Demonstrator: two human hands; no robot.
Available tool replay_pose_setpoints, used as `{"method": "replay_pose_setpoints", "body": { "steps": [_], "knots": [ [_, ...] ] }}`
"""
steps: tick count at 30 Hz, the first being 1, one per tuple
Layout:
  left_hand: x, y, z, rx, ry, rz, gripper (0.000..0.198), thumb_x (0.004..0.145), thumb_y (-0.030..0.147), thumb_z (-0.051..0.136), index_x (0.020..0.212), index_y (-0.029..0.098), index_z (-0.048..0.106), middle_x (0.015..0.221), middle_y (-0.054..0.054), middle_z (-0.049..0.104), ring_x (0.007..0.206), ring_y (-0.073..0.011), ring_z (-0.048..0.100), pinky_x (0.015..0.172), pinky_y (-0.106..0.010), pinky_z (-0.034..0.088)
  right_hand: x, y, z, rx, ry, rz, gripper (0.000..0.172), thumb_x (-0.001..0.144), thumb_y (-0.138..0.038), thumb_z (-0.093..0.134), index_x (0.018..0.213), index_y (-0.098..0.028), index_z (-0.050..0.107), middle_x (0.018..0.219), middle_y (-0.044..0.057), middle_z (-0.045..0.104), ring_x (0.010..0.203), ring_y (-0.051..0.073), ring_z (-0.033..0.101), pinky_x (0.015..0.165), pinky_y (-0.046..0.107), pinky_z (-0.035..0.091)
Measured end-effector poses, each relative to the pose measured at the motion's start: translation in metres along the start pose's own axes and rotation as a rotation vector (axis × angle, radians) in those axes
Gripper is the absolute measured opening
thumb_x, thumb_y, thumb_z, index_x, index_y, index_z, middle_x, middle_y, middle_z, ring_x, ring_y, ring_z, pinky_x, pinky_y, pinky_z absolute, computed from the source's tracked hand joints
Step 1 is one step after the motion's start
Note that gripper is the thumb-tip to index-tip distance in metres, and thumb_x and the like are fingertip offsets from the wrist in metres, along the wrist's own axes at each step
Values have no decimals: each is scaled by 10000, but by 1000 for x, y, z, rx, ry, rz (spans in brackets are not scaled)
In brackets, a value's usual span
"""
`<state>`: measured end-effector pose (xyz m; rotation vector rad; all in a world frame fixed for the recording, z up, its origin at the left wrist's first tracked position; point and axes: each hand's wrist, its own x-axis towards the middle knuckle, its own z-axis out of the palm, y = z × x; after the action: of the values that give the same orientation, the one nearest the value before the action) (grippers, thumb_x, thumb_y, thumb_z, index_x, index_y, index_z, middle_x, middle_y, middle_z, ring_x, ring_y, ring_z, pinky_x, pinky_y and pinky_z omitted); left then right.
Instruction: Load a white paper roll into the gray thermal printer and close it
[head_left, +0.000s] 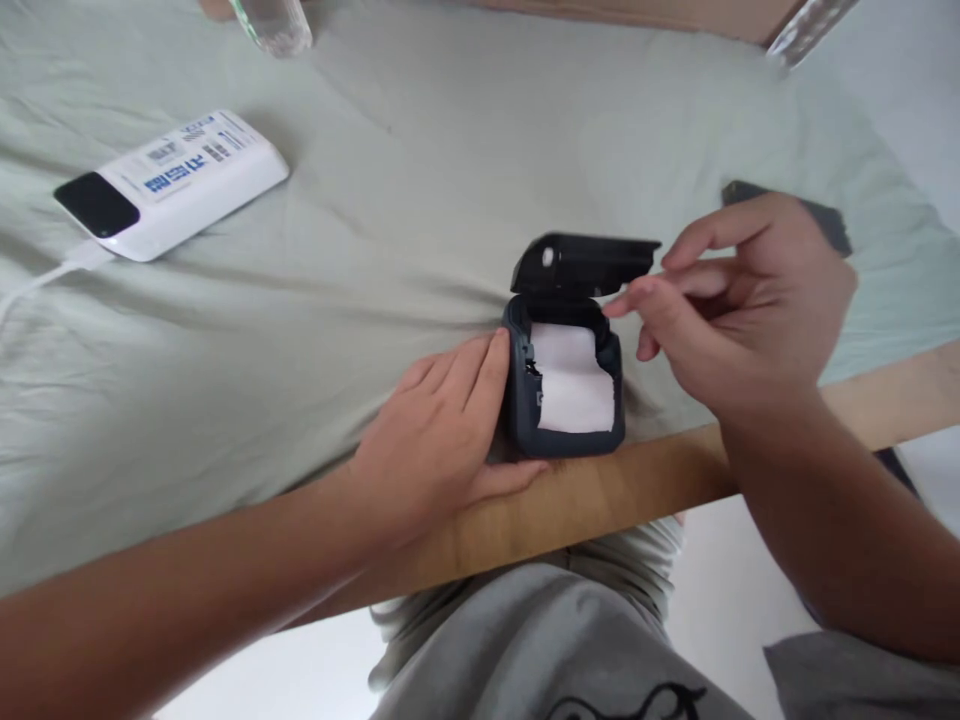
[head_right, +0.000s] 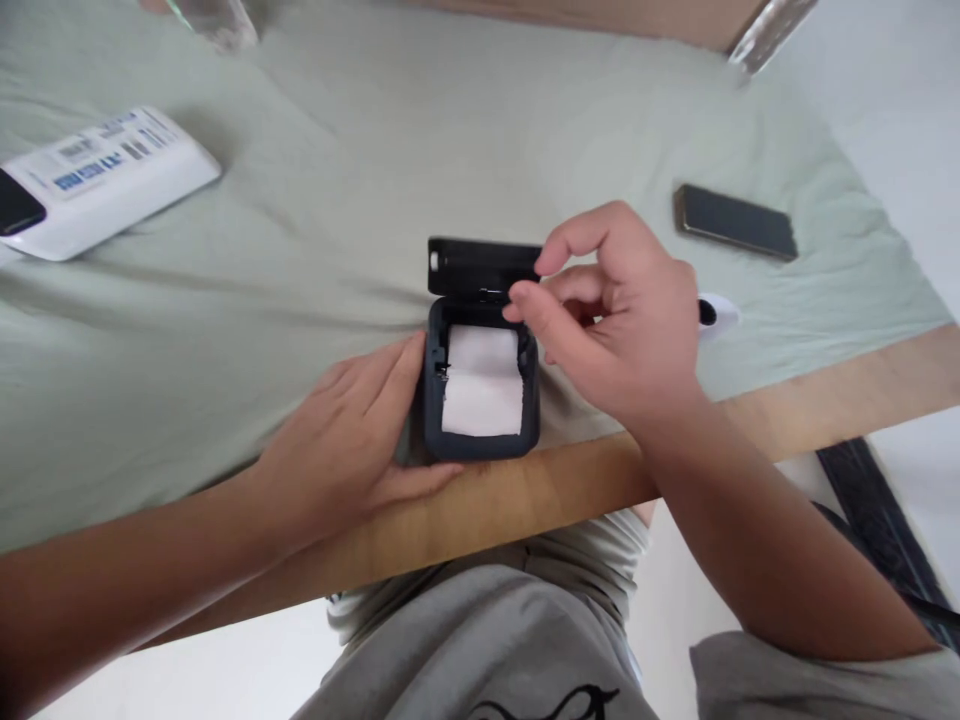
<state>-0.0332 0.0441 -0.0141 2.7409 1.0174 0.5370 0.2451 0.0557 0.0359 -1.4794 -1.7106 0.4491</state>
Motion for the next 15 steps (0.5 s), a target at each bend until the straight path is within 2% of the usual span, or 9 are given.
{"method": "replay_pose_setpoints", "body": {
  "steps": [2,5,7,9,12,13,15],
  "knots": [
    [0,0,-1,-2,-22,-10,1048,1085,740,771,1769,14,448,1621,-324,752,1483,-442,789,1226,-539,665,9,-3,-2,-113,-142,-63,208,1056,-443,775,981,-279,671,769,-24,773,625,178,689,656,367,482],
    [1,0,-1,-20,-40,-20,1052,1081,735,772,1776,17,445,1627,-325,747,1485,-448,785,1230,-554,661,27,-2,-2,-294,-398,-140,77,954,-356,772,965,-281,759,765,-11,744,593,167,559,654,364,326],
    [0,-1,-1,-41,-40,-25,1043,1085,729,764,1794,40,430,1634,-314,746,1487,-448,784,1228,-565,662,39,-1,0,-398,-533,-150,159,903,-353,817,1054,-304,825,793,-2,750,601,167,476,651,359,242],
    [0,-1,0,-53,-28,-16,1038,1094,725,752,1802,44,416,1647,-315,738,1502,-447,778,1235,-567,660,49,-4,0,-470,-654,-160,237,880,-347,845,1115,-320,855,796,-1,740,613,163,419,651,350,223],
    [-1,-2,0,-32,-8,1,1045,1108,723,744,1781,-5,412,1635,-347,734,1502,-461,777,1223,-579,667,53,-13,-9,-405,-698,-160,272,848,-310,841,1120,-321,863,774,-11,720,617,155,435,638,339,260],
    [-1,-2,1,-24,-8,3,1053,1109,736,741,1775,-11,413,1631,-352,735,1501,-464,777,1217,-583,670,50,-15,-14,-343,-675,-141,291,851,-324,841,1141,-324,864,810,-13,744,609,148,456,624,338,285],
    [-2,-1,1,-12,-11,5,1066,1111,769,731,1777,1,410,1635,-348,736,1511,-461,773,1219,-581,670,38,-14,-26,-152,-551,-60,346,877,-401,854,1216,-332,854,953,-6,815,592,137,521,583,343,356]
  ]
}}
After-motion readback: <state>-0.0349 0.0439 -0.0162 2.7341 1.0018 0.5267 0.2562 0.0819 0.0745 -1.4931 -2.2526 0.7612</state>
